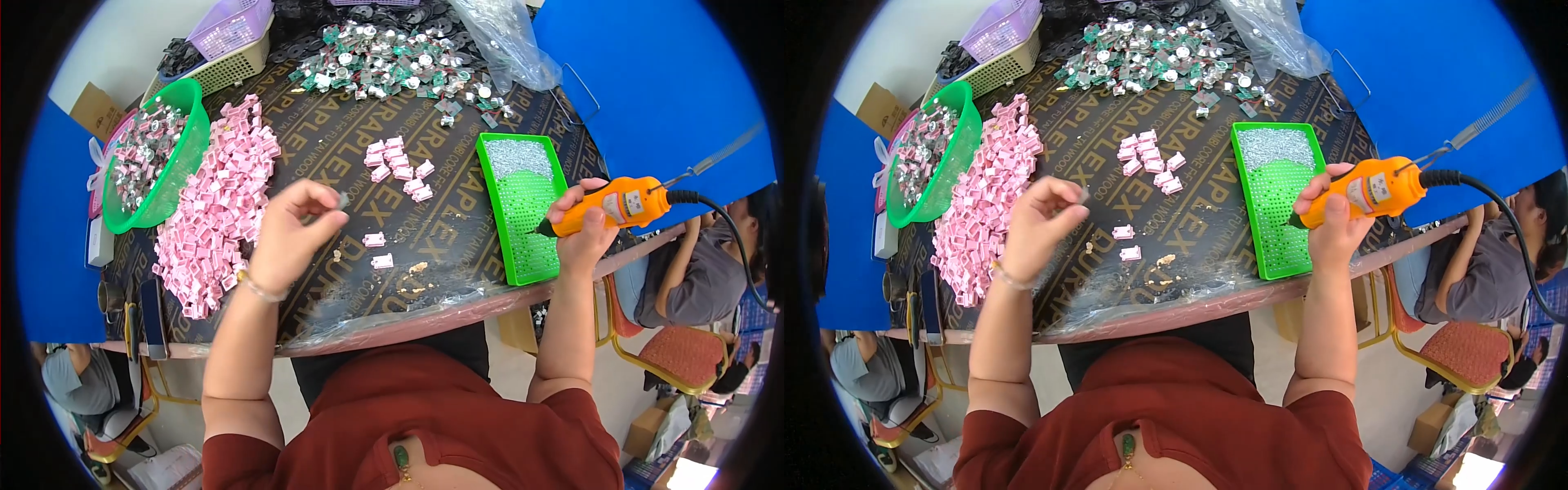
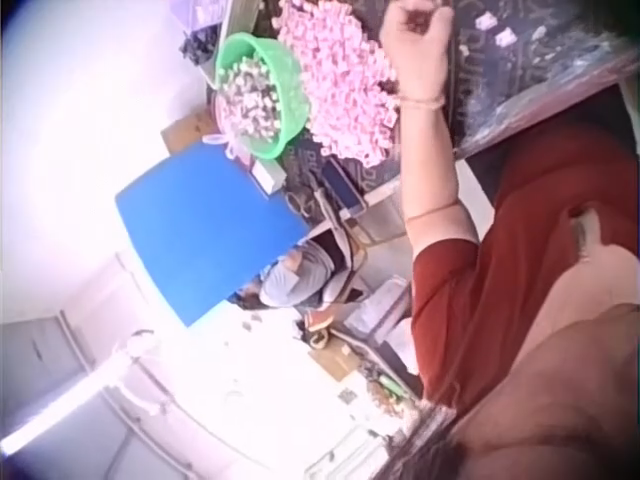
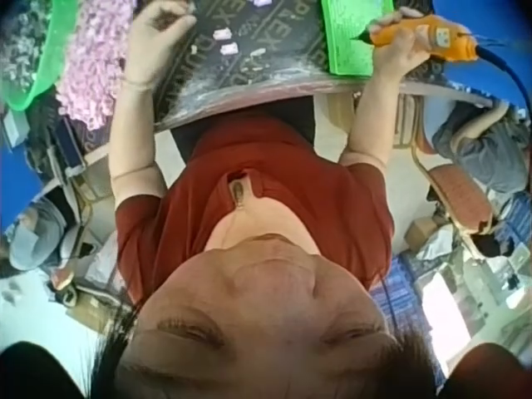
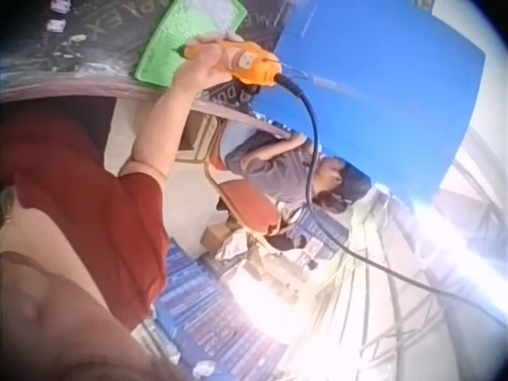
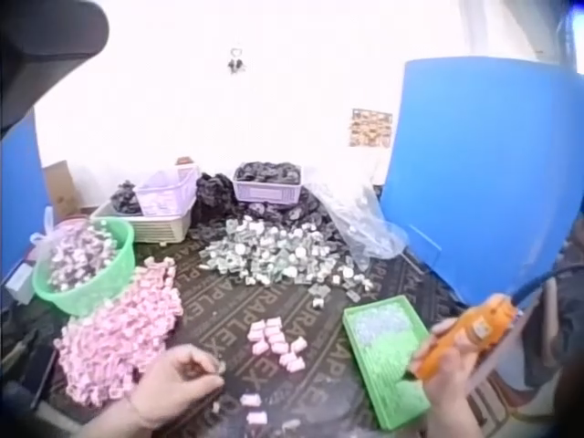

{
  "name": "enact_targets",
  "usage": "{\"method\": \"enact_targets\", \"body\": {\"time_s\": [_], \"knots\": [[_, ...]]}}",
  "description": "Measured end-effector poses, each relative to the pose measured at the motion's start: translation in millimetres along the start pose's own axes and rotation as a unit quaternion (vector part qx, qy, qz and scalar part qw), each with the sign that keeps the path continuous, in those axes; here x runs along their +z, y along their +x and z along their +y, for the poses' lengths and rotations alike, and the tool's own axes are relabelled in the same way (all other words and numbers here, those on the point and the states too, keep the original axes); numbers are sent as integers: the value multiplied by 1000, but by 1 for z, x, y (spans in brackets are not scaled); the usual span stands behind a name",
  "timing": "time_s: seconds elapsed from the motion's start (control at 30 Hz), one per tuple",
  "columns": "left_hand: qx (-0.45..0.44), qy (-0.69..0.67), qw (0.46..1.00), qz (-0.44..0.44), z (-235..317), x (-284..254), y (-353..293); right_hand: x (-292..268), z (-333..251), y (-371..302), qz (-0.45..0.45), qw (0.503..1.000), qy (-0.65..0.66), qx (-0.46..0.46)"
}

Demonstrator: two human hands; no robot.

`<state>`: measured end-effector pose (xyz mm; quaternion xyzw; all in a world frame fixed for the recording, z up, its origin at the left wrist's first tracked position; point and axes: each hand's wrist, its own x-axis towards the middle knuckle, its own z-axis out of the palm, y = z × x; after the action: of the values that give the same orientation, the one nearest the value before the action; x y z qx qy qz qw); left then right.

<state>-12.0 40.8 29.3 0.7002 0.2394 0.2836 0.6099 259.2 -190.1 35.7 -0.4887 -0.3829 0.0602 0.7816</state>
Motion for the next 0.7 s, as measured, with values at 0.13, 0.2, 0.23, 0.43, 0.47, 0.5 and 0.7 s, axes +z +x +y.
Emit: {"method": "enact_targets", "body": {"time_s": [0.13, 0.2, 0.23, 0.43, 0.47, 0.5, 0.7], "knots": [[26, 137, 990, -10, -17, 12, -11, 1, -1, 0, 14, 1000, -25, 1], [42, 161, 986, -21, -20, 13, -15, 4, -2, -1, 15, 1000, -24, 2], [39, 167, 985, -30, -20, 14, -16, 4, -2, -1, 19, 999, -31, 1], [126, 274, 952, -62, -23, 16, -13, 2, 0, -3, 22, 999, -38, -15], [138, 295, 943, -71, -24, 16, -13, 3, -1, -3, 23, 999, -35, -15], [137, 293, 943, -72, -24, 18, -14, 3, -1, -3, 22, 999, -34, -14], [173, 314, 930, -77, -34, 23, -15, 13, -20, 2, 18, 998, -27, -47]]}}
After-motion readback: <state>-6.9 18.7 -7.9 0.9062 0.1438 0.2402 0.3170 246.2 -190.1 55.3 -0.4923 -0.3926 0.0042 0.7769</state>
